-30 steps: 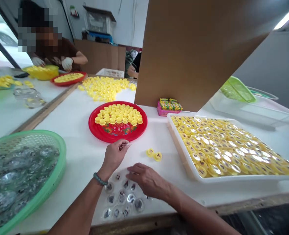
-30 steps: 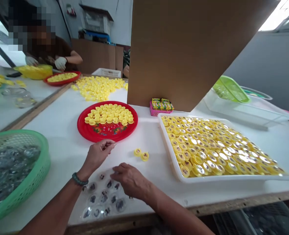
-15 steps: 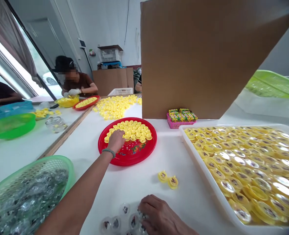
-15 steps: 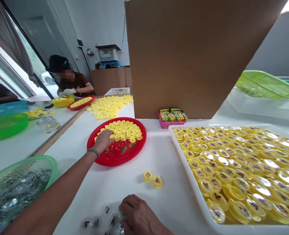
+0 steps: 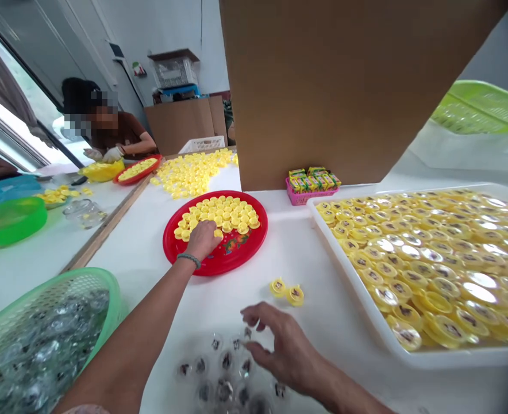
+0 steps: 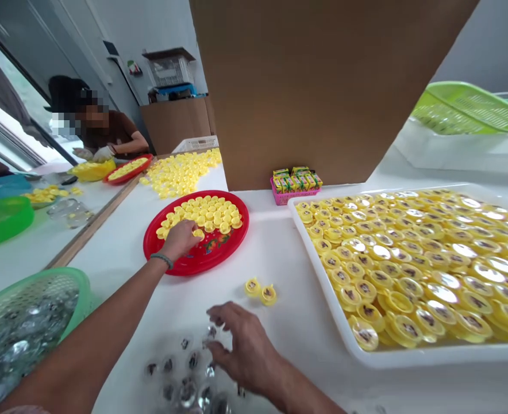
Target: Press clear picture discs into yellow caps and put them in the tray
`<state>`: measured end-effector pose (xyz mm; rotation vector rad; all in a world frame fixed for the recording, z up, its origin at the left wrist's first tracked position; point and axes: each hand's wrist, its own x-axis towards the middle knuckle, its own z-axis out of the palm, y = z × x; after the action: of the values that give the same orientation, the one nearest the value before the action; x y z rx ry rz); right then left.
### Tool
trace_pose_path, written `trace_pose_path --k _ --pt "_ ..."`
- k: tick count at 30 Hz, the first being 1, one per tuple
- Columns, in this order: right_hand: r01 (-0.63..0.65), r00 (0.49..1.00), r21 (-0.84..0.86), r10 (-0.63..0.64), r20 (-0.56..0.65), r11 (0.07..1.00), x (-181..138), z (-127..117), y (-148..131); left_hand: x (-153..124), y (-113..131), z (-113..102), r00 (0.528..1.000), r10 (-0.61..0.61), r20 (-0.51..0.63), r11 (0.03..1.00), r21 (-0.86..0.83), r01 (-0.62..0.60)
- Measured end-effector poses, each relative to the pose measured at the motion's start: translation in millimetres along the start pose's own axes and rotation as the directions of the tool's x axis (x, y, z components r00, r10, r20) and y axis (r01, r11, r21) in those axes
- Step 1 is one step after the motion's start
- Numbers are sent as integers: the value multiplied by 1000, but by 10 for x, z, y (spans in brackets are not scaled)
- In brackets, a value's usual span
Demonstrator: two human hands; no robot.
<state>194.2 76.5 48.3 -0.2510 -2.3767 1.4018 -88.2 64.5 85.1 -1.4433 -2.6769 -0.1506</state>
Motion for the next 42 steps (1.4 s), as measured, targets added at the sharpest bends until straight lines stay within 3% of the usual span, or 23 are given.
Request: trace_pose_path --k 3,6,9,12,15,18,20,23,25,27,29,31,35,38,42 --pt "-33 993 40 38 -110 999 39 -66 -27 -319 149 -141 996 -20 -83 995 -95 12" --pt "-5 986 13 7 -167 1000 76 -120 -48 -783 338 -236 988 21 -151 966 -253 -59" --pt "66 983 -69 -77 -169 995 83 -139 -40 -1235 515 -159 988 128 -85 909 -388 -151" --pt "116 979 -180 -144 -147 977 68 -123 13 -1494 622 43 978 209 -10 857 -480 -188" --pt "159 971 -274 -200 -131 949 48 -103 71 -1564 634 172 974 227 23 808 -563 -175" --pt "189 959 -326 -246 -143 926 40 -90 95 -1578 580 124 979 201 -20 687 -710 -155" --pt "196 950 -340 -264 -165 920 43 -78 94 -1595 553 35 993 117 -5 557 -828 -70" --pt "203 938 -341 -282 -201 918 52 -48 88 -1617 583 -60 988 61 140 282 -952 117" --pt "201 937 -330 -280 -211 922 56 -29 90 -1615 636 -57 973 69 220 115 -971 211" --pt "164 948 -294 -233 -218 942 65 -18 93 -1602 681 -14 961 38 273 19 -962 272" --pt "79 964 -184 -122 -236 980 85 -19 90 -1588 699 35 954 -22 300 -22 -954 299" --pt "-31 974 41 39 -222 999 117 -23 76 -1584 694 66 953 -62 296 -39 -955 294" --pt "-170 955 473 263 -136 865 179 -29 30 -1598 685 88 962 -62 266 -77 -962 261" --pt "-156 938 542 296 -181 826 183 -39 20 -1607 702 99 957 -29 288 -84 -955 285" --pt "-108 944 509 249 -218 854 152 -75 35 -1612 727 89 958 0 288 -92 -954 287"
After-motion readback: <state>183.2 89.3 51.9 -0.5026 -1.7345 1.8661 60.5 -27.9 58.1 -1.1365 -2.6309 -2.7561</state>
